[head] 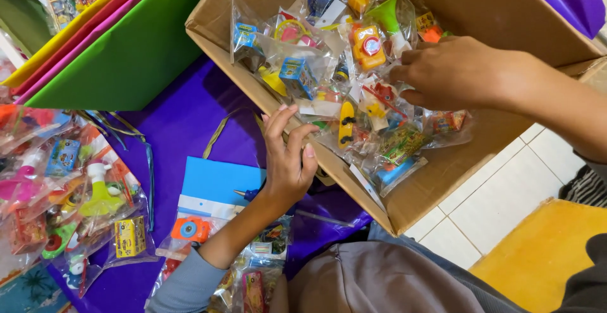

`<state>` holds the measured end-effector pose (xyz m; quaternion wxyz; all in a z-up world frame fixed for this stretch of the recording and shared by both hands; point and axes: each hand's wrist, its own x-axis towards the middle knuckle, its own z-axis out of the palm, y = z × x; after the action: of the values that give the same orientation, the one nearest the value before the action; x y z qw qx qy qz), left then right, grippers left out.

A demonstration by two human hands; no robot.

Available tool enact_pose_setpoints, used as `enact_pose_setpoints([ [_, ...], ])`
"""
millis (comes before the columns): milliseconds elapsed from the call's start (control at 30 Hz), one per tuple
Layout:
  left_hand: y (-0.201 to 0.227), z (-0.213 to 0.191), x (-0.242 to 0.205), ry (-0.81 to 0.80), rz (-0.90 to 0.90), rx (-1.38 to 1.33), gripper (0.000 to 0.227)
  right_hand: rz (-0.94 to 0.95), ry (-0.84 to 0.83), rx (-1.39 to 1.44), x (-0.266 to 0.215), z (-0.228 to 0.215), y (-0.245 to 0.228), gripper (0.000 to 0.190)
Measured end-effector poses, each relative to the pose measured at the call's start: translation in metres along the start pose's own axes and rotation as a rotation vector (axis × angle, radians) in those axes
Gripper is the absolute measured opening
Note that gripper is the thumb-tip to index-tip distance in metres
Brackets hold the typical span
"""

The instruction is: The person uses a glue gun to seal plastic bags containing toys, then places the sealed bags into a large cardboard box.

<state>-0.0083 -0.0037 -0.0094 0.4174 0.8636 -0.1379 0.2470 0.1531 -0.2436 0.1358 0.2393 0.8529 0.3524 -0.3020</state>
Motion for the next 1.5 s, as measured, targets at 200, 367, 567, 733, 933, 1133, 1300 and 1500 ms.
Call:
enact_pose_setpoints([
  [200,-0.013,0.009,-0.005,0.014,0.027,0.041,0.037,-0.11,0.005,-0.148,0.02,0.017,-0.023,0.048],
  [367,-0.013,0.008,-0.004,0.012,0.022,0.044,0.037,-0.163,0.155,-0.232,0.043,0.056,-0.028,0.037],
  [567,-0.012,0.009,-0.005,0.013,0.019,0.046,0.038,-0.214,0.407,-0.164,0.047,0.018,-0.041,0.043],
  [733,-0.014,0.01,-0.005,0.025,0.03,0.056,0.039,-0.258,0.168,-0.216,0.052,0.034,-0.036,0.047],
  [933,-0.015,0.01,-0.005,0.027,0.029,0.057,0.04,-0.209,0.067,-0.211,0.073,0.054,-0.027,0.035],
  [1133,-0.016,0.011,-0.007,0.026,0.04,0.069,0.039,-0.079,0.251,-0.396,0.068,0.055,-0.033,0.025],
  [1300,-0.014,0.008,-0.007,0.02,0.045,0.086,0.038,-0.202,0.431,-0.336,0.099,0.107,-0.011,0.025],
  [1500,0.009,-0.012,0.007,-0.087,-0.018,0.072,0.03,-0.327,0.051,0.024,0.037,0.016,-0.012,0.041],
])
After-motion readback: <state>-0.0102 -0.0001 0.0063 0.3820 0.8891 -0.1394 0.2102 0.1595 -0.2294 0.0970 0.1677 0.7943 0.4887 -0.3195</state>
